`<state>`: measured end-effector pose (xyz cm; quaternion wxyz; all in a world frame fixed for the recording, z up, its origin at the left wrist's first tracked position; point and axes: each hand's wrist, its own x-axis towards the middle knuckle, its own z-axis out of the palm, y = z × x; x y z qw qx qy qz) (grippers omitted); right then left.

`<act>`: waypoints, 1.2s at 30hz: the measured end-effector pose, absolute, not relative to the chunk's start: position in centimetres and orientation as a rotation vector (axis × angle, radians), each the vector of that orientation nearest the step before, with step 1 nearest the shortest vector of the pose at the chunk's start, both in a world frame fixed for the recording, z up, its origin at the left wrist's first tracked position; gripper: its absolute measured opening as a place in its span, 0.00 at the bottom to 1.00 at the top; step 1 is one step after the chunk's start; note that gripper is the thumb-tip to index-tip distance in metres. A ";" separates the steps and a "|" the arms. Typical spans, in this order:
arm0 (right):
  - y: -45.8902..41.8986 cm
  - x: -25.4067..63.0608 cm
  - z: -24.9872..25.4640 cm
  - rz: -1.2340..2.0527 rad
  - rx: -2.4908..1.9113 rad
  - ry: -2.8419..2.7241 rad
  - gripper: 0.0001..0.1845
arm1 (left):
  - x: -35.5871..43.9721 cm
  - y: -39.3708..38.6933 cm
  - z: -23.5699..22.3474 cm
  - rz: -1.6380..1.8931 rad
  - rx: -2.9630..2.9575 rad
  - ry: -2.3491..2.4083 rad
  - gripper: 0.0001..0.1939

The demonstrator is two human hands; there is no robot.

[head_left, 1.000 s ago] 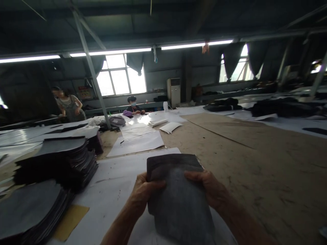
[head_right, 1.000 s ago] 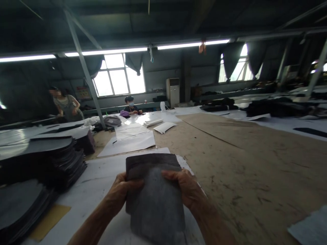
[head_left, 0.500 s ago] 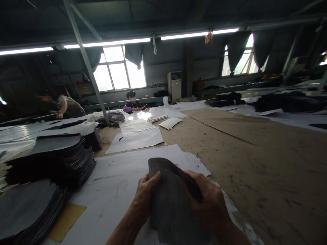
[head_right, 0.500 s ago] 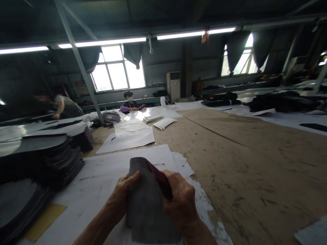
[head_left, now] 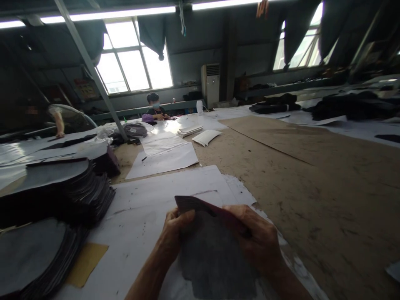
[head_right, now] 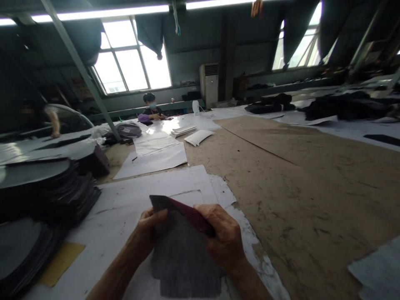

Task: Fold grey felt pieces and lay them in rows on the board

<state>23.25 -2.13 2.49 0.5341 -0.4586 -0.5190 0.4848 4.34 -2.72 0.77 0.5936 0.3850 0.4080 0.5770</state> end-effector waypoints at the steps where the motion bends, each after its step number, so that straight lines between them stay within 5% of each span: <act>1: -2.1 23.2 2.4 1.146 -1.093 -1.250 0.13 | 4.3 -2.7 0.8 1.339 0.882 0.950 0.13; 8: -1.6 23.5 1.8 1.336 -1.177 -1.245 0.16 | 4.3 -2.9 1.1 1.481 0.951 1.003 0.12; 15: -2.4 23.0 2.4 1.114 -1.171 -1.166 0.14 | 4.7 -2.7 1.4 1.264 0.822 0.929 0.14; 23: -1.1 24.0 2.3 1.502 -1.114 -1.114 0.18 | 4.7 -2.3 0.4 1.335 0.860 0.983 0.08; 32: -1.9 23.3 1.9 0.915 -1.125 -1.370 0.17 | 4.5 -2.4 0.7 1.244 0.654 0.809 0.15; 36: -1.6 23.4 2.0 1.382 -1.232 -1.069 0.19 | 4.9 -2.7 0.7 1.141 0.602 0.787 0.16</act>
